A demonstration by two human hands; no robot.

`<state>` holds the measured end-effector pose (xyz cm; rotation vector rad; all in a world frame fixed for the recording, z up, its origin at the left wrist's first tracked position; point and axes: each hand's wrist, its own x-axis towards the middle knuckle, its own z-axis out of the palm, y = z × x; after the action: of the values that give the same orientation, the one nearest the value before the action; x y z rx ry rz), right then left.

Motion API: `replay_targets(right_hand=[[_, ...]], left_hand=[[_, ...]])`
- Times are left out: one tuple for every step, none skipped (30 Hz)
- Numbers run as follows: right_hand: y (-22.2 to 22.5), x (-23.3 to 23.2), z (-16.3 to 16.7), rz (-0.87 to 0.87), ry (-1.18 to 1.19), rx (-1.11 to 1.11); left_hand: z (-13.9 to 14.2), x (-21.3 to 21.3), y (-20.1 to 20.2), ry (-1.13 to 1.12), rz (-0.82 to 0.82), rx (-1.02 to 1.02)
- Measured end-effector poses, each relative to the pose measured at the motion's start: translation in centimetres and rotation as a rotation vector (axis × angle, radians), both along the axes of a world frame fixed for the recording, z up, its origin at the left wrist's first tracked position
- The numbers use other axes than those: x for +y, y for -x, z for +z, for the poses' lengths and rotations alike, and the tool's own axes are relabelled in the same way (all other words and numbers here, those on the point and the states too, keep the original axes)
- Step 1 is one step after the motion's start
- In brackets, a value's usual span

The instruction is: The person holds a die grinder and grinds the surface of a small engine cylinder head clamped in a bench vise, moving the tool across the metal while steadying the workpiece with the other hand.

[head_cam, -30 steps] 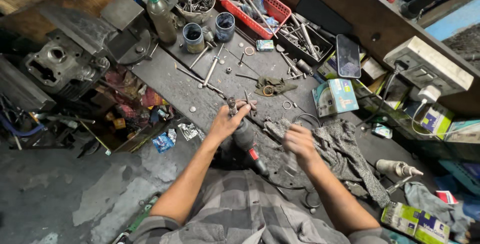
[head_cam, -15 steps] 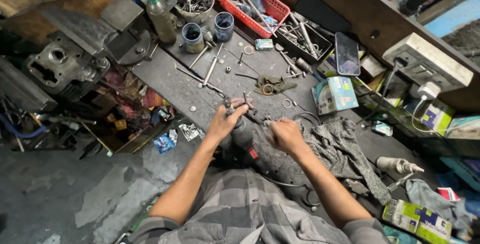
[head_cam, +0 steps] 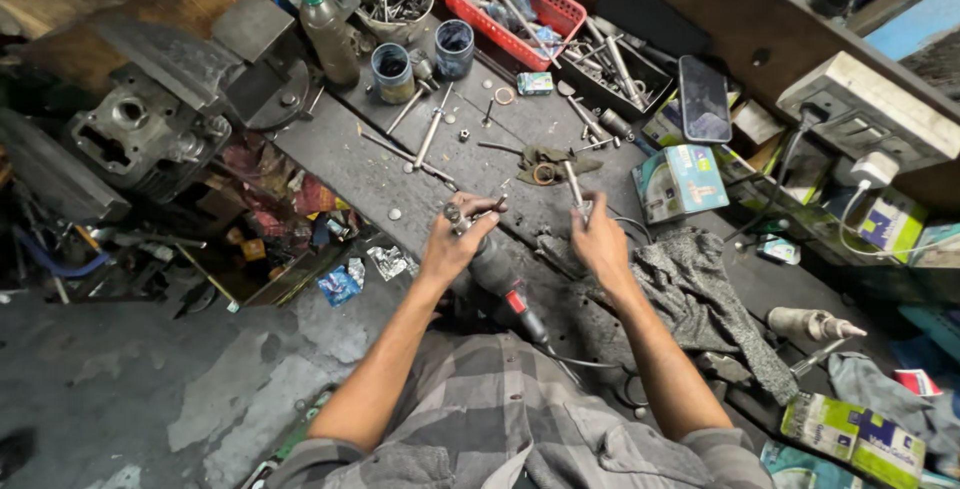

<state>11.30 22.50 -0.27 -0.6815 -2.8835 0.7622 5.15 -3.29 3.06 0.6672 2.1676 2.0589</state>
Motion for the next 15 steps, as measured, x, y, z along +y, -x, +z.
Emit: replay_targets(right_hand=[[0.4,-0.2,0.2,0.041,-0.056,0.071],[0.5,-0.5,0.5,0.082,-0.112,0.141],[0.7,-1.0,0.9,0.104,-0.29,0.305],[1.0,-1.6,1.4,0.124,-0.466,0.468],[1.5,-2.3,2.1,0.146,-0.643,0.63],[2.4,-3.0,2.8,0.08,-0.13,0.429],[3.3,-3.6,3.5,0.016,0.378,0.211],[4.2,-4.0,4.3,0.057,0.655,0.09],[5.1,-4.4,5.1,0.095,0.928,-0.038],[5.5,-4.9,5.6,0.13,1.201,-0.17],[5.8,-5.3,6.0,0.139,1.126,-0.182],[6.0,-5.8,6.3,0.153,1.052,-0.193],[6.0,-6.2,6.4,0.169,0.98,-0.205],[5.7,-6.5,6.5,0.23,1.002,-0.209],[5.3,-6.9,6.3,0.292,1.023,-0.21]], left_hand=[[0.0,0.1,0.0,0.008,0.013,0.034],[-0.1,0.1,0.0,0.015,0.019,0.029],[-0.2,0.2,0.0,0.021,0.024,0.022],[-0.3,0.3,0.0,0.029,0.028,0.015],[-0.4,0.5,0.0,0.05,0.008,0.007],[-0.6,0.7,0.2,0.07,-0.011,0.0],[-0.9,0.8,0.4,0.09,-0.032,-0.005],[-1.1,1.1,0.6,0.093,-0.015,0.011],[-1.4,1.4,0.7,0.094,0.001,0.024],[-1.8,1.6,0.6,0.096,0.019,0.035],[-2.1,1.8,0.5,0.103,0.05,0.08],[-2.4,1.8,0.4,0.111,0.083,0.127],[-2.6,1.7,0.2,0.122,0.117,0.175],[-2.9,1.5,0.0,0.099,0.117,0.16],[-3.0,1.2,-0.1,0.076,0.116,0.148]])
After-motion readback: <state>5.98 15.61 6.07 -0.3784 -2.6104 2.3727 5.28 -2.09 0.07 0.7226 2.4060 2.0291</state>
